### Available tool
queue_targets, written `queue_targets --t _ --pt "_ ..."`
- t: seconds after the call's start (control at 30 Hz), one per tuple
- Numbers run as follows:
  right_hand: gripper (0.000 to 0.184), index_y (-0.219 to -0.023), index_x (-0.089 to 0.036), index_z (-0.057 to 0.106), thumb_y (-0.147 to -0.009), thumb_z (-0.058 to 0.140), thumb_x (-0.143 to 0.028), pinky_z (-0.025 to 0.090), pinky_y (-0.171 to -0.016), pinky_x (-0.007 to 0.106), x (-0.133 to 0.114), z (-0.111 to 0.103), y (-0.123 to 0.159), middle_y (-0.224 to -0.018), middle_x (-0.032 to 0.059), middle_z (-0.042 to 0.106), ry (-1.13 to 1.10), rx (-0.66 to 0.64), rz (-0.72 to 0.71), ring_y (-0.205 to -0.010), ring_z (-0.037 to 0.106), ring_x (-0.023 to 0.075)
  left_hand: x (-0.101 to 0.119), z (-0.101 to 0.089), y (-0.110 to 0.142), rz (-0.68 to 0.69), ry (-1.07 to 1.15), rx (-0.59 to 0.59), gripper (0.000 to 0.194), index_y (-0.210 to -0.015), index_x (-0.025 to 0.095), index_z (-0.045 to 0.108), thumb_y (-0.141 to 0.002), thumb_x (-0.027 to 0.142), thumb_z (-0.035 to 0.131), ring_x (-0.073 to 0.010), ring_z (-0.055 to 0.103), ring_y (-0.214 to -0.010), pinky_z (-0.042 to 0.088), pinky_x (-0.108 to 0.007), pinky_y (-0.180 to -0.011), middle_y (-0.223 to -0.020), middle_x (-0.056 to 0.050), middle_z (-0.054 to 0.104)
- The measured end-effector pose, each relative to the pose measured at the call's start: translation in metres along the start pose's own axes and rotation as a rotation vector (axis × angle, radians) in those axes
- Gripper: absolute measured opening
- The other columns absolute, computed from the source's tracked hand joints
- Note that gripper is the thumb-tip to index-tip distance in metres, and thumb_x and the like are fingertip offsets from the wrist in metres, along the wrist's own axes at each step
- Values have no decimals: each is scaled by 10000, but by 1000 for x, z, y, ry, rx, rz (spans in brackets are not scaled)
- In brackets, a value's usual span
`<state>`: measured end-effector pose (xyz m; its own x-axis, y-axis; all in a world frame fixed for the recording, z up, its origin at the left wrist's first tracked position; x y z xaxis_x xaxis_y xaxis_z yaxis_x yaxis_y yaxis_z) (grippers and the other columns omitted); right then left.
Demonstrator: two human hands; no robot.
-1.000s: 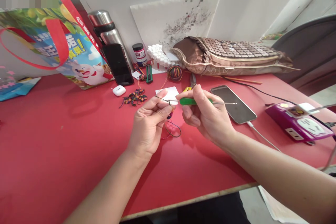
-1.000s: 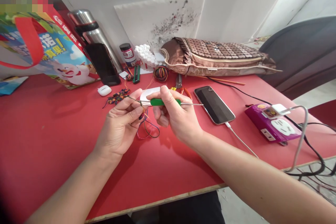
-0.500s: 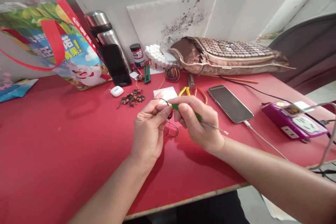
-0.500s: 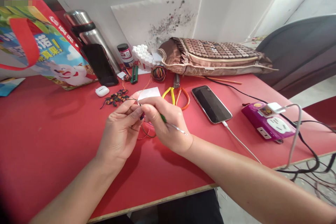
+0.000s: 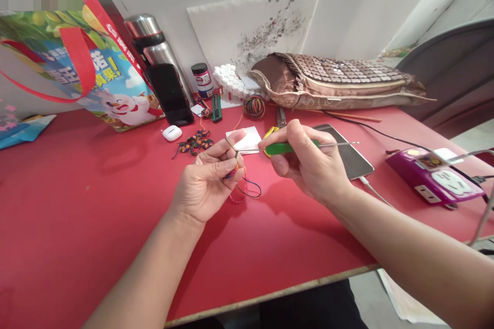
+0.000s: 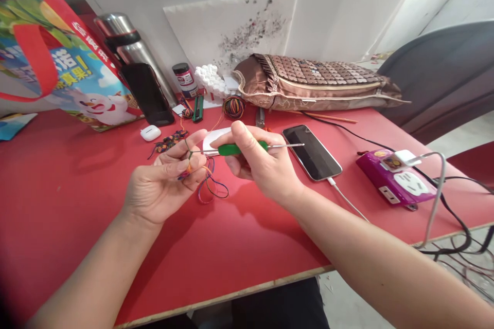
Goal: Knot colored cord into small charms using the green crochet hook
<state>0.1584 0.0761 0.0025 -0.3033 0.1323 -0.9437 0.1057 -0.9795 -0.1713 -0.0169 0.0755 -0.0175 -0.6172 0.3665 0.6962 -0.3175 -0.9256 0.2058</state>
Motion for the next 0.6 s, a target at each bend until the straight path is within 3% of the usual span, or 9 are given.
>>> queue_targets --t 0.3,0.6 --pt "655 -755 -148 794 -905 751 -784 150 -410 249 -7 0 -6 -451 -46 430 -70 -79 125 -394 291 59 -8 16 3 -179 54 -214 481 -1158 47 864 -678 40 831 -75 569 -636 501 -151 -555 -671 -23 664" --pt "615 -687 -153 765 -911 788 -725 138 -400 238 -4 2 -7 -423 -58 410 -143 -118 164 -369 244 42 -8 13 2 -168 16 -173 485 -1109 61 884 -628 39 829 -67 537 -623 481 -147 -540 -663 -15 643"
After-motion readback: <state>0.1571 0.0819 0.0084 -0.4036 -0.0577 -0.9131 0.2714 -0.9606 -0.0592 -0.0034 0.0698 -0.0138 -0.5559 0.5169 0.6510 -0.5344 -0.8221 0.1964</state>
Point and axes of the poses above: each hand's wrist, its own y-axis away from the middle knuckle, its own z-axis out of the palm, x = y × z, the point moved 6 cm from there along -y, towards the middle knuckle
